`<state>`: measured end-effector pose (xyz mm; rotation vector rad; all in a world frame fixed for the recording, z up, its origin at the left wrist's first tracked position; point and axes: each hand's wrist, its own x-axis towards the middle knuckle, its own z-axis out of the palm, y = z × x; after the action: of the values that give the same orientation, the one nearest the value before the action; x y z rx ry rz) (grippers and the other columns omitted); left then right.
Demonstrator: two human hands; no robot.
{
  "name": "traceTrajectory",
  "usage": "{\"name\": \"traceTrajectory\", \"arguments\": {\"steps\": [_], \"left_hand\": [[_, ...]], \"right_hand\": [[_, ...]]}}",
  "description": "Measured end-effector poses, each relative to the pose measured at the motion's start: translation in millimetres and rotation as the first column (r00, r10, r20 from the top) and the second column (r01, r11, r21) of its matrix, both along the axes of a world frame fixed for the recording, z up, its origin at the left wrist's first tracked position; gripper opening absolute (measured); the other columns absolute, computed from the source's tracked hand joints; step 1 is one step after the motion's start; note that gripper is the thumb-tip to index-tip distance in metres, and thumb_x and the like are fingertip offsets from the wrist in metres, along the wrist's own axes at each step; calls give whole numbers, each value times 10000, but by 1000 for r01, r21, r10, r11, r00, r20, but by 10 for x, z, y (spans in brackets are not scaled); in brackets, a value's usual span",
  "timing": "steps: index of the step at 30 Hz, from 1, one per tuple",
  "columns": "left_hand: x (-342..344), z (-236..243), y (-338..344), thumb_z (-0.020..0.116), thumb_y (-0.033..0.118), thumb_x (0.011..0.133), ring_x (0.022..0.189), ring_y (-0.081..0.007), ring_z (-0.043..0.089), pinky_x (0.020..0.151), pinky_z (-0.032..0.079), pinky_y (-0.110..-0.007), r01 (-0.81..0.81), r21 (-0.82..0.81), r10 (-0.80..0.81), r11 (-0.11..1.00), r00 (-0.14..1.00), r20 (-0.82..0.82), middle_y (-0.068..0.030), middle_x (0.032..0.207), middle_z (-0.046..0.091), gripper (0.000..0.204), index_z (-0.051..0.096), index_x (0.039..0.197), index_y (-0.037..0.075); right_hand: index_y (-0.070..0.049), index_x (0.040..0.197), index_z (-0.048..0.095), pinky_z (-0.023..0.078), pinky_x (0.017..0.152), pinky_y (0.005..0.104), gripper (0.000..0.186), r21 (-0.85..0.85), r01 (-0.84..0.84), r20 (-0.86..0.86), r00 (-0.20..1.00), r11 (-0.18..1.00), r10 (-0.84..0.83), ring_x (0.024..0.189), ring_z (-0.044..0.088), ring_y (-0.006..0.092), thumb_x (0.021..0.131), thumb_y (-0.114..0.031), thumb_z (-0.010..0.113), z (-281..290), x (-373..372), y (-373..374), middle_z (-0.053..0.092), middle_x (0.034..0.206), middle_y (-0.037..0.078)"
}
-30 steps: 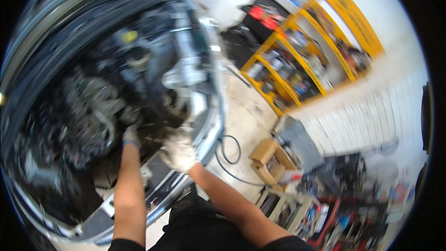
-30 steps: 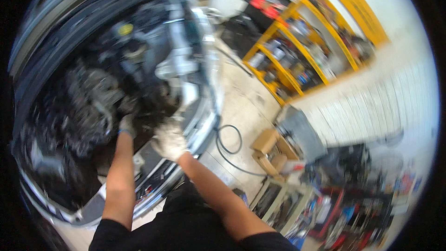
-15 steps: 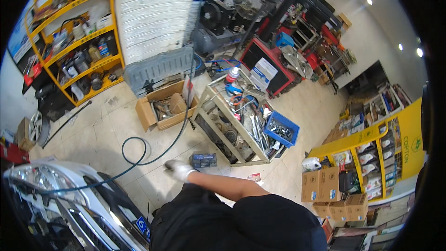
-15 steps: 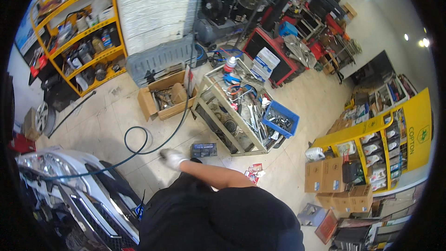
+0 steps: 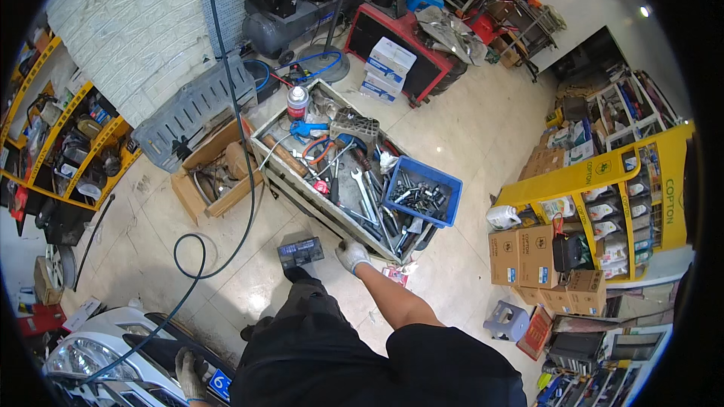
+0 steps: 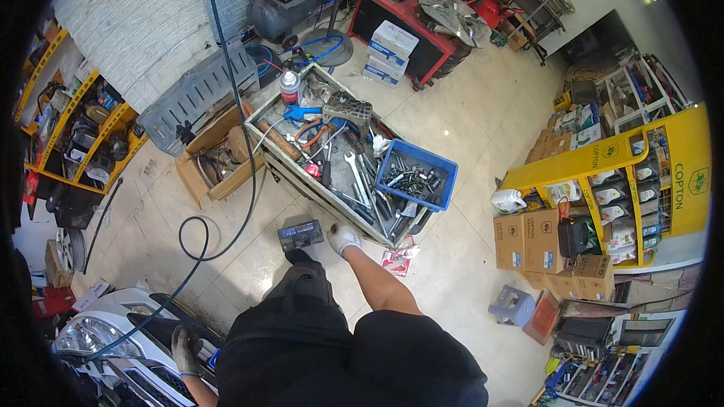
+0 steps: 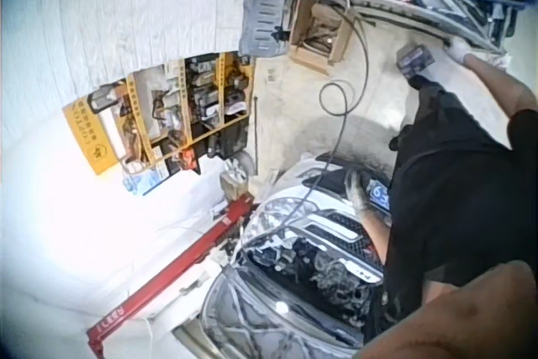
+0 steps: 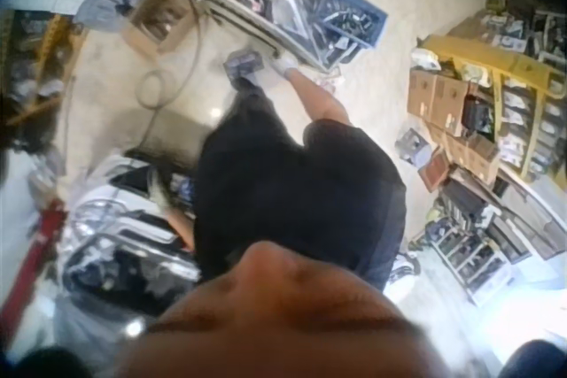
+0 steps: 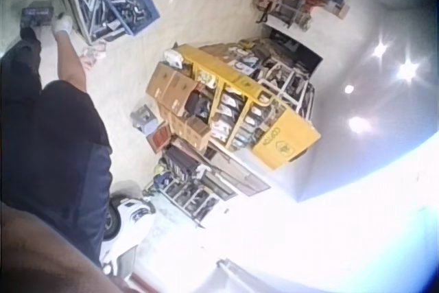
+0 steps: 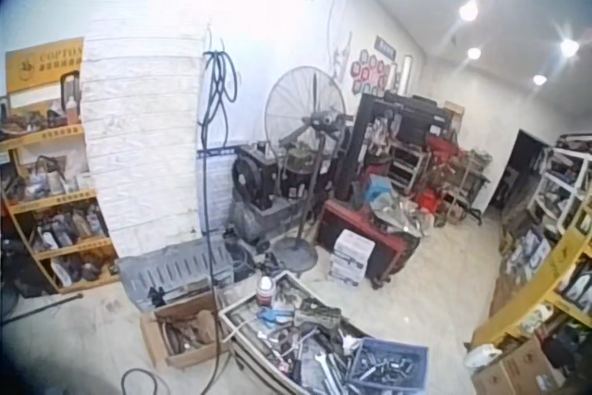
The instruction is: The person works under the hood of a white car, using gloved hands to manipulate hoses, connectors, and engine components. They repeatedly reach into the engine bay, adjust parts, and occasionally step back to reposition. The task appears to involve inspection and minor adjustments within the engine compartment.
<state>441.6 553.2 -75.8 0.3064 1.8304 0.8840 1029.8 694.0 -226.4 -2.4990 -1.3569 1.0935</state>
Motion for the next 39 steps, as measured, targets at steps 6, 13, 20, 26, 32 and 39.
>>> {"name": "traceTrajectory", "arguments": {"steps": [6,13,20,26,32,39], "left_hand": [[-833,-1102,-1049,739,253,934,944,-253,686,804,570,-413,616,-69,-574,785,681,-455,-68,1143,712,452,614,1338,94],[-376,-1234,-1149,714,236,933,881,-240,657,764,535,-403,224,-252,-275,941,943,-186,-67,1070,697,349,643,1228,62],[173,-1031,-745,672,234,956,783,-184,622,663,501,-352,150,-244,-174,958,982,-78,-55,945,680,256,660,1118,37],[433,-675,-738,636,233,975,699,-136,592,576,471,-308,108,-103,-105,989,994,42,-45,839,665,227,675,1024,15],[1192,239,342,624,389,985,1140,-296,679,994,525,-417,538,-336,-634,773,669,-388,-168,1248,711,523,611,1389,57],[1166,12,-758,586,525,916,1301,-346,608,1097,460,-422,269,-427,-419,863,854,-309,-186,1376,657,641,616,1389,94]], "right_hand": [[-17,1197,741,514,1041,454,467,-343,-189,-26,981,920,192,1224,649,389,873,-316,586,-345,149,-213,674,1290,255],[-46,1106,741,553,911,466,359,117,22,17,1000,993,-24,1021,707,393,887,-319,663,-56,-241,-124,731,1104,232],[-35,1162,662,558,888,515,303,512,266,332,816,817,-474,1002,704,425,888,-164,671,1069,1835,320,720,1086,247],[-59,1309,634,514,1037,495,403,-88,-404,511,766,910,390,1205,658,392,944,-208,552,816,2727,607,666,1302,250],[-24,1392,587,504,985,501,471,58,-491,423,801,869,425,1118,654,440,995,-273,536,794,3005,236,690,1247,237],[-10,1256,697,555,872,460,400,437,-352,261,930,827,258,1017,680,374,933,-244,721,1371,2512,147,701,1238,213]]}}
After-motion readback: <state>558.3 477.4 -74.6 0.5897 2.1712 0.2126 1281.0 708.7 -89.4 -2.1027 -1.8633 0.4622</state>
